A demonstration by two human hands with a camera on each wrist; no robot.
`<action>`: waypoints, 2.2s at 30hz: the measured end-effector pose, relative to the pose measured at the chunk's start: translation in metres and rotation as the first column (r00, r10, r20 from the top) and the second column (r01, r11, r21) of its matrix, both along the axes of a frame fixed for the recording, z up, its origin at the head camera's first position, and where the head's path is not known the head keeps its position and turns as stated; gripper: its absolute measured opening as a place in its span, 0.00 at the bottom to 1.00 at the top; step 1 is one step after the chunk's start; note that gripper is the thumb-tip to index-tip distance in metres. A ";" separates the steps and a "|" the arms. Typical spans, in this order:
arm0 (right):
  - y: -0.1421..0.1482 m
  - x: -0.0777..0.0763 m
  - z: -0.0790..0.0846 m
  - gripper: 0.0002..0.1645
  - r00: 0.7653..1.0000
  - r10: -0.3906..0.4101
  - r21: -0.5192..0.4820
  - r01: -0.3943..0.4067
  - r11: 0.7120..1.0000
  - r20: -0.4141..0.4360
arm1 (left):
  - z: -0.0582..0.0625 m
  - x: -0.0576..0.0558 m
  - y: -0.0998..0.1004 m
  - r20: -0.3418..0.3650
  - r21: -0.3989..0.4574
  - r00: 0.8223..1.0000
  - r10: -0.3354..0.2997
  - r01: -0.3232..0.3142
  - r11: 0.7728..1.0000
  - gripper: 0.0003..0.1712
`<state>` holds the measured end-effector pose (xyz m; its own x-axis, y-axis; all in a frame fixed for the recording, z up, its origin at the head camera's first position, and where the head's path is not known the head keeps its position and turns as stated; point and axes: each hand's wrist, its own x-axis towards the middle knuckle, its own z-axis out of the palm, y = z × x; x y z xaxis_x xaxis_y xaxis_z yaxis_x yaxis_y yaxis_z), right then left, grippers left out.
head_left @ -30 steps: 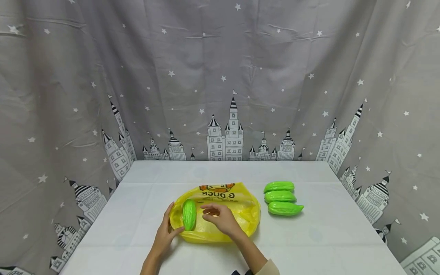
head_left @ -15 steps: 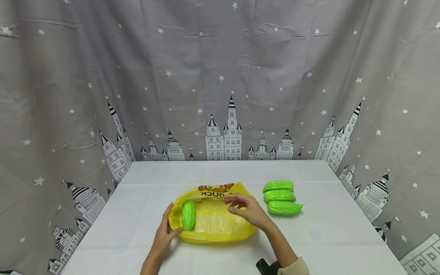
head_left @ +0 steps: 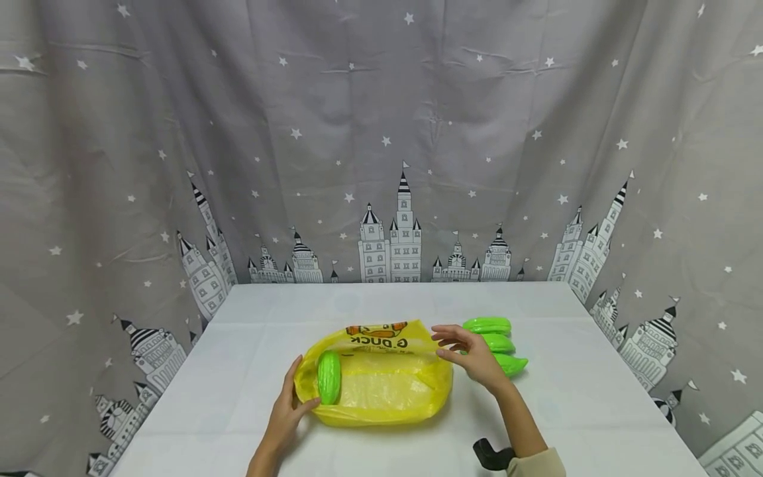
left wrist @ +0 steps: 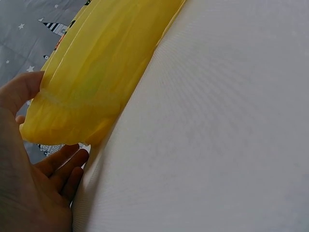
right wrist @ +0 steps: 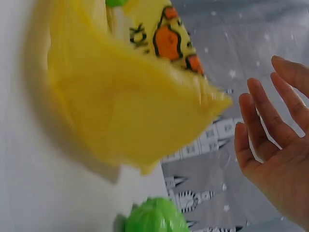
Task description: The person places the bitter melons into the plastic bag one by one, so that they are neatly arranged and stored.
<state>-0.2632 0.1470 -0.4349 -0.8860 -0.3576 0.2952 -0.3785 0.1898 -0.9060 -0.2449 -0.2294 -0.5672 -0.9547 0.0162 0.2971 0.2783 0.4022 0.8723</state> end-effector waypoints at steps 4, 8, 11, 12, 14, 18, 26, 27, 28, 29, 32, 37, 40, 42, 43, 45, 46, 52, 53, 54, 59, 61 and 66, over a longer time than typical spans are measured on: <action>0.014 -0.009 -0.011 0.24 0.998 -0.061 -0.004 0.061 0.998 -0.004 | -0.001 -0.001 -0.001 -0.002 0.008 1.000 0.001 -0.001 1.000 0.50; 0.032 -0.020 -0.030 0.25 0.995 -0.101 -0.014 0.101 0.995 -0.025 | 0.001 0.000 0.000 -0.011 0.001 1.000 -0.002 0.002 1.000 0.50; 0.045 -0.026 -0.044 0.26 0.992 -0.124 -0.027 0.123 0.992 -0.022 | 0.003 0.002 0.000 -0.034 0.013 0.999 -0.016 0.016 1.000 0.49; 0.049 -0.027 -0.047 0.26 0.991 -0.133 -0.035 0.132 0.991 -0.016 | 0.003 0.003 0.001 -0.039 0.018 0.999 -0.020 0.020 1.000 0.49; 0.057 -0.029 -0.052 0.27 0.988 -0.152 -0.037 0.152 0.988 -0.003 | 0.003 0.003 0.001 -0.046 0.024 0.999 -0.025 0.026 0.999 0.49; 0.070 -0.032 -0.058 0.28 0.982 -0.187 -0.024 0.188 0.982 0.022 | 0.001 0.004 0.001 -0.036 0.006 0.999 -0.010 0.011 1.000 0.50; 0.089 -0.036 -0.068 0.28 0.973 -0.230 0.014 0.230 0.973 0.007 | 0.000 0.001 0.001 -0.018 0.007 1.000 -0.003 0.003 1.000 0.49; 0.091 -0.036 -0.070 0.28 0.971 -0.237 0.021 0.237 0.971 0.007 | 0.000 0.001 0.001 -0.018 0.009 1.000 -0.005 0.005 1.000 0.49; 0.093 -0.036 -0.072 0.28 0.970 -0.244 0.026 0.244 0.969 0.009 | 0.000 0.000 0.001 -0.019 0.010 1.000 -0.006 0.006 1.000 0.49; 0.095 -0.035 -0.073 0.28 0.967 -0.254 0.038 0.253 0.967 0.012 | 0.000 0.000 0.001 -0.021 0.008 1.000 -0.008 0.008 1.000 0.49; 0.100 -0.034 -0.078 0.27 0.960 -0.280 0.088 0.278 0.956 0.008 | 0.000 0.000 0.002 -0.025 0.003 1.000 -0.008 0.008 1.000 0.49; 0.104 -0.033 -0.082 0.26 0.954 -0.299 0.165 0.294 0.941 0.003 | 0.000 0.000 0.002 0.004 0.000 1.000 0.005 -0.005 1.000 0.50; 0.106 -0.033 -0.083 0.26 0.954 -0.298 0.194 0.294 0.936 -0.008 | 0.001 0.000 0.001 0.017 0.005 1.000 0.004 -0.004 1.000 0.50; 0.107 -0.033 -0.085 0.26 0.955 -0.296 0.219 0.293 0.931 -0.024 | 0.000 0.001 0.001 0.016 0.004 1.000 0.002 -0.002 1.000 0.50; 0.108 -0.033 -0.085 0.26 0.955 -0.296 0.225 0.295 0.929 -0.029 | 0.000 0.001 0.001 0.014 0.003 1.000 0.002 -0.002 1.000 0.50; 0.109 -0.033 -0.087 0.26 0.954 -0.297 0.235 0.298 0.925 -0.037 | 0.001 0.001 0.002 0.013 -0.005 1.000 0.002 -0.002 1.000 0.50; 0.110 -0.033 -0.087 0.26 0.955 -0.292 0.241 0.294 0.925 -0.044 | 0.001 0.001 0.002 0.014 -0.007 1.000 0.002 -0.002 1.000 0.50; 0.108 -0.027 -0.079 0.26 0.963 -0.265 0.235 0.269 0.934 -0.050 | 0.000 0.000 0.001 0.022 -0.015 1.000 0.006 -0.006 1.000 0.50; 0.106 -0.024 -0.075 0.26 0.964 -0.263 0.231 0.266 0.936 -0.047 | 0.000 0.000 0.001 0.024 -0.015 1.000 0.007 -0.007 1.000 0.50; 0.104 -0.020 -0.070 0.26 0.964 -0.263 0.233 0.266 0.935 -0.046 | 0.000 0.000 0.001 0.026 -0.012 1.000 0.007 -0.007 1.000 0.50; 0.103 -0.018 -0.069 0.26 0.962 -0.270 0.262 0.272 0.926 -0.044 | 0.001 0.001 0.001 0.026 -0.013 1.000 0.008 -0.007 1.000 0.49; 0.107 -0.023 -0.078 0.27 0.959 -0.280 0.283 0.280 0.917 -0.043 | 0.001 0.001 0.001 0.024 -0.012 1.000 0.005 -0.005 1.000 0.49; 0.112 -0.028 -0.088 0.29 0.959 -0.278 0.328 0.278 0.903 -0.047 | 0.002 0.001 0.001 0.031 -0.005 1.000 0.001 -0.001 1.000 0.49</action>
<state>-0.2915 0.2588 -0.5229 -0.9638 -0.1731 0.2029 -0.2661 0.5736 -0.7747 -0.2438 -0.2284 -0.5657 -0.9634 0.0167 0.2676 0.2510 0.4067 0.8784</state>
